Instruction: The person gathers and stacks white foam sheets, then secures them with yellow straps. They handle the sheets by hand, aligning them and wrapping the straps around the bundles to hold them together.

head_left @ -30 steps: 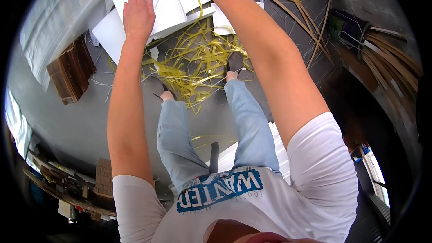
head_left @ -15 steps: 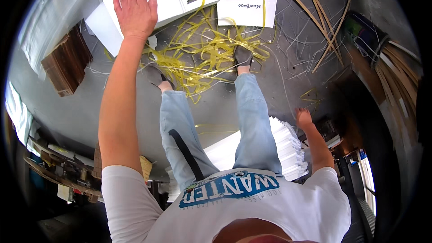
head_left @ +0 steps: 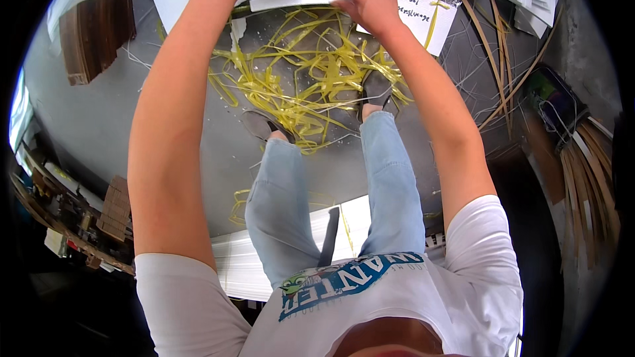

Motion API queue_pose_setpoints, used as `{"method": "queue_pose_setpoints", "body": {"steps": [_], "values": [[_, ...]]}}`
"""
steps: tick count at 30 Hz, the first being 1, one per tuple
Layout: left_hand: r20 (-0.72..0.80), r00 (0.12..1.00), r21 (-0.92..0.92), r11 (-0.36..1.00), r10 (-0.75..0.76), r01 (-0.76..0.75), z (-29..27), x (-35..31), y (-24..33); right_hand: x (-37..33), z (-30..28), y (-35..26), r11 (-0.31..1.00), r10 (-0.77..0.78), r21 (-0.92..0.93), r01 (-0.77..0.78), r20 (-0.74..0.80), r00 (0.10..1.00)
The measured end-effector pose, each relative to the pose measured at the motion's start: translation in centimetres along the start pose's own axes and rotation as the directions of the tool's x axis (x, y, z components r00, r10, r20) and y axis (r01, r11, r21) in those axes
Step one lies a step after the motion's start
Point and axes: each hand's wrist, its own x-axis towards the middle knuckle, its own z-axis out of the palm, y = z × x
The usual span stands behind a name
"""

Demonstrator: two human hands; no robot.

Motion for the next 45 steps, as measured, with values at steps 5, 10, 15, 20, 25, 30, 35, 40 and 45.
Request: {"method": "queue_pose_setpoints", "body": {"steps": [5, 10, 15, 20, 25, 30, 35, 40, 45], "values": [[-0.047, 0.998, 0.064, 0.997, -0.039, 0.043, -0.8, -0.8, -0.6, -17.4, 2.2, 1.6, 0.980, -0.128, -0.131, 0.149, 0.159, 0.979], [-0.023, 0.999, 0.015, 0.999, -0.028, 0.029, 0.9, -0.4, -0.4, -24.2, 3.2, 3.5, 0.989, 0.147, -0.016, -0.148, 0.282, 0.948], [-0.410, 0.898, 0.015, 0.986, 0.159, -0.168, -1.2, -2.5, 0.0, -19.4, 6.4, 4.2, 0.743, 0.517, 0.394, -0.541, 0.176, 0.838], [-0.017, 0.977, -0.636, 0.756, -0.214, 0.154, 3.0, -19.1, 11.5, -16.4, 5.8, 1.8, 0.356, 0.585, 0.568, -0.742, 0.484, 0.651], [0.810, 0.387, -0.325, 0.212, -0.440, 0.922, 11.2, -28.0, 20.5, -17.5, 10.3, -1.3, 0.714, 0.440, 0.361, -0.600, 0.435, 0.786], [0.923, 0.292, -0.279, 0.086, -0.252, 0.956, 12.6, -31.2, 15.1, -16.5, 11.6, -0.3, 0.349, 0.394, 0.604, -0.717, 0.599, 0.697], [0.913, 0.390, -0.405, -0.162, -0.118, 0.900, 0.9, -35.1, -1.0, -14.3, 9.4, 1.0, 0.269, 0.500, 0.759, -0.593, 0.416, 0.760], [0.582, 0.454, -0.792, -0.345, -0.674, 0.504, -5.3, -30.6, -14.0, -5.9, 7.7, 0.6, 0.107, 0.504, 0.906, -0.410, 0.306, 0.808], [0.417, 0.538, -0.878, -0.172, -0.732, 0.447, 1.9, -20.7, -21.4, 2.2, 6.6, -1.0, 0.392, 0.219, 0.758, -0.522, 0.474, 0.853]]}}
